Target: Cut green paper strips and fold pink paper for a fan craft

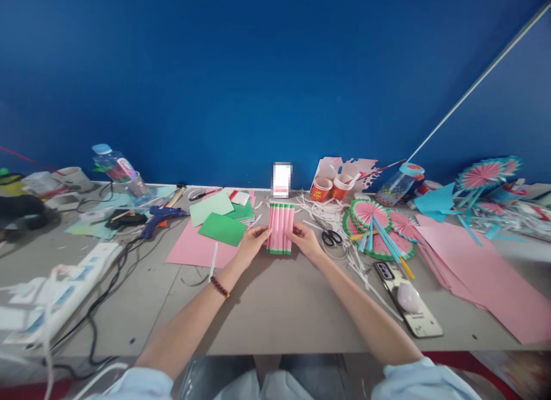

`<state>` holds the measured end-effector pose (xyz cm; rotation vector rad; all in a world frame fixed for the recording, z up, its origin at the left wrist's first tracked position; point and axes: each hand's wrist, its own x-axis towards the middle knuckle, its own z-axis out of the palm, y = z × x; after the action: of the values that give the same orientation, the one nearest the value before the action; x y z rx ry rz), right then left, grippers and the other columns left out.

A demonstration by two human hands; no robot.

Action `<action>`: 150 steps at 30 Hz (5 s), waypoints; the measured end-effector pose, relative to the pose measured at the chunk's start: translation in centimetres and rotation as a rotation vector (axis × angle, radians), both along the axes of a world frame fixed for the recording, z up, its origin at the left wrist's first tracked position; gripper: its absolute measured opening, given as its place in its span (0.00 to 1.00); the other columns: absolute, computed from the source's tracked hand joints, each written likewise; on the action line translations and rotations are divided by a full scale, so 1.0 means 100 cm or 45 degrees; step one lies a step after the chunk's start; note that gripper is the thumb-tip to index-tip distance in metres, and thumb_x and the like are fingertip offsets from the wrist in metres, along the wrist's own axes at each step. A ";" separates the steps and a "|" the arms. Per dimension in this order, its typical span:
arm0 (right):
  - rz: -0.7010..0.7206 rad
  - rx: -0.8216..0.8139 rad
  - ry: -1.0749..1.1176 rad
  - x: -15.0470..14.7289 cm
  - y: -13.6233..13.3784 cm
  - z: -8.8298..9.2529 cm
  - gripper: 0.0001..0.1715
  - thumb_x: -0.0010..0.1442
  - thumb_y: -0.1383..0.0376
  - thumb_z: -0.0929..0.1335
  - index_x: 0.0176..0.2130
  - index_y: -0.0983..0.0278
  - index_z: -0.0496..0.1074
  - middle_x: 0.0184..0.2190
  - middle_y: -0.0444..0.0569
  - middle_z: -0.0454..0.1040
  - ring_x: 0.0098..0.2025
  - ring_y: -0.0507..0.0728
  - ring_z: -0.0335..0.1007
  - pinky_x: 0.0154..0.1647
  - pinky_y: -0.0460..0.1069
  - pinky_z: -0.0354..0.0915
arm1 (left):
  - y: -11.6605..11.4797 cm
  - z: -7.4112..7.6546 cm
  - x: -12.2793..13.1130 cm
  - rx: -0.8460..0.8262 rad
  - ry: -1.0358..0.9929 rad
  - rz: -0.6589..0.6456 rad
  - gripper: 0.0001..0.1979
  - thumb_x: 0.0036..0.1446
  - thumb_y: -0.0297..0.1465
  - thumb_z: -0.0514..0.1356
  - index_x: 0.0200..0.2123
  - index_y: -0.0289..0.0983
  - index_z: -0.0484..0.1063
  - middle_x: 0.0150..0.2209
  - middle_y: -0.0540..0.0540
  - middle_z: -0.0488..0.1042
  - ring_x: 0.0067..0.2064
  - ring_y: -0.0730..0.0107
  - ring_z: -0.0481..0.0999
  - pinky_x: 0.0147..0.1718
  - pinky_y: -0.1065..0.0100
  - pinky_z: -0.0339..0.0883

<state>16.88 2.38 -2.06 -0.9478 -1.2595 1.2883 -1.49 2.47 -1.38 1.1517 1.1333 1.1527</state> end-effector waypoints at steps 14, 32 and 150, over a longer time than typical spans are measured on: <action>-0.066 0.038 -0.101 0.003 0.001 -0.001 0.18 0.47 0.57 0.72 0.37 0.65 0.75 0.34 0.49 0.78 0.36 0.58 0.73 0.40 0.52 0.67 | -0.001 0.005 -0.001 -0.058 -0.101 -0.007 0.20 0.38 0.43 0.69 0.31 0.34 0.77 0.28 0.48 0.76 0.27 0.73 0.72 0.26 0.71 0.66; -0.183 0.015 -0.065 0.006 0.003 0.000 0.18 0.45 0.58 0.72 0.36 0.65 0.75 0.33 0.48 0.77 0.35 0.57 0.72 0.39 0.51 0.66 | 0.000 0.010 -0.002 -0.052 -0.074 0.076 0.22 0.33 0.43 0.70 0.30 0.34 0.78 0.30 0.46 0.78 0.29 0.71 0.72 0.26 0.72 0.67; -0.294 0.646 -0.785 0.004 -0.009 0.010 0.06 0.58 0.64 0.66 0.35 0.61 0.74 0.33 0.49 0.76 0.35 0.57 0.69 0.39 0.52 0.66 | 0.018 0.008 -0.030 0.169 -0.527 -0.082 0.14 0.43 0.30 0.69 0.36 0.39 0.74 0.32 0.53 0.72 0.31 0.77 0.71 0.38 0.70 0.67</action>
<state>17.30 1.52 -1.11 -1.1056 -1.7734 0.4521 -4.45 4.24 -0.61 0.9805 0.7071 1.3555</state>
